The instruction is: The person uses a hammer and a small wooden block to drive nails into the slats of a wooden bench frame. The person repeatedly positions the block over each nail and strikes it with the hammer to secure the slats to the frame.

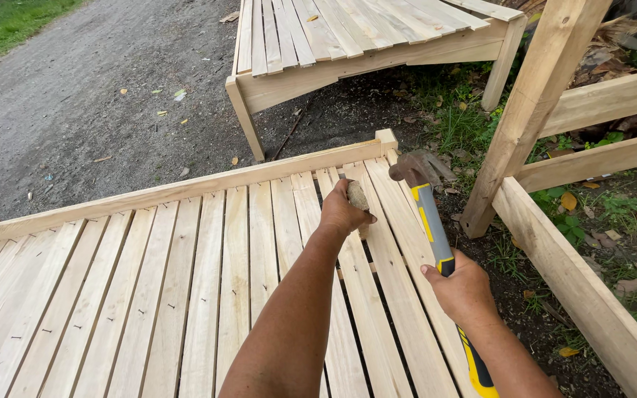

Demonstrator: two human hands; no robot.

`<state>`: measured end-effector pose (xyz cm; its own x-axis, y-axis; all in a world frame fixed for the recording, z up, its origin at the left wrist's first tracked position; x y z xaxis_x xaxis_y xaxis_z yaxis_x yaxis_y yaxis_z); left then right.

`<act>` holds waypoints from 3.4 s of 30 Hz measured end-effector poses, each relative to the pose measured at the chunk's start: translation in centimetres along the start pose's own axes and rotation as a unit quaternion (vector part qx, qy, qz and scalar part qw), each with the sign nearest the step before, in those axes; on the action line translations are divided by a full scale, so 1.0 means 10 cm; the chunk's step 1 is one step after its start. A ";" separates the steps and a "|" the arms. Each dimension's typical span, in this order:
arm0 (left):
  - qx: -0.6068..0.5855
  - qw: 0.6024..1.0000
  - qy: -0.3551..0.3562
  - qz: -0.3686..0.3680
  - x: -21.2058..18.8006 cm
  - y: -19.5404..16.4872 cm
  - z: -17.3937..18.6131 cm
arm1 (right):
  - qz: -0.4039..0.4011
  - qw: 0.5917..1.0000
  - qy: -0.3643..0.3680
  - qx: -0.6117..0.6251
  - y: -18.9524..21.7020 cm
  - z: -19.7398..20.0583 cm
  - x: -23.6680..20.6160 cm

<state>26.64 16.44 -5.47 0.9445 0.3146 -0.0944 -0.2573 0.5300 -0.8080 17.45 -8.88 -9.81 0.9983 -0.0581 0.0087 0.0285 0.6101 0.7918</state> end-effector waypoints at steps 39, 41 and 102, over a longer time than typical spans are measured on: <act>0.034 0.988 -0.128 -0.081 -0.39 -0.03 0.77 | -0.228 0.917 0.246 -0.218 -0.93 -0.62 -0.36; 0.038 0.992 -0.102 -0.062 -0.43 0.08 0.72 | -0.229 0.916 0.246 -0.219 -0.92 -0.61 -0.37; -0.144 0.987 -0.055 -0.050 -0.07 0.77 0.27 | -0.016 0.975 0.214 -0.063 0.47 -0.20 -0.36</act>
<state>23.43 22.43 -10.04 0.9302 0.3643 0.0455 -0.0802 0.3225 -0.9432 14.13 -4.20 -7.32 0.9261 0.2396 -0.2913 0.0388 0.7076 0.7055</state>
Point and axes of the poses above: each hand's wrist, its own x-axis towards the middle knuckle, its own z-axis out of the back of the hand, y = z × x, the point moved 5 cm from there along x, towards the middle knuckle
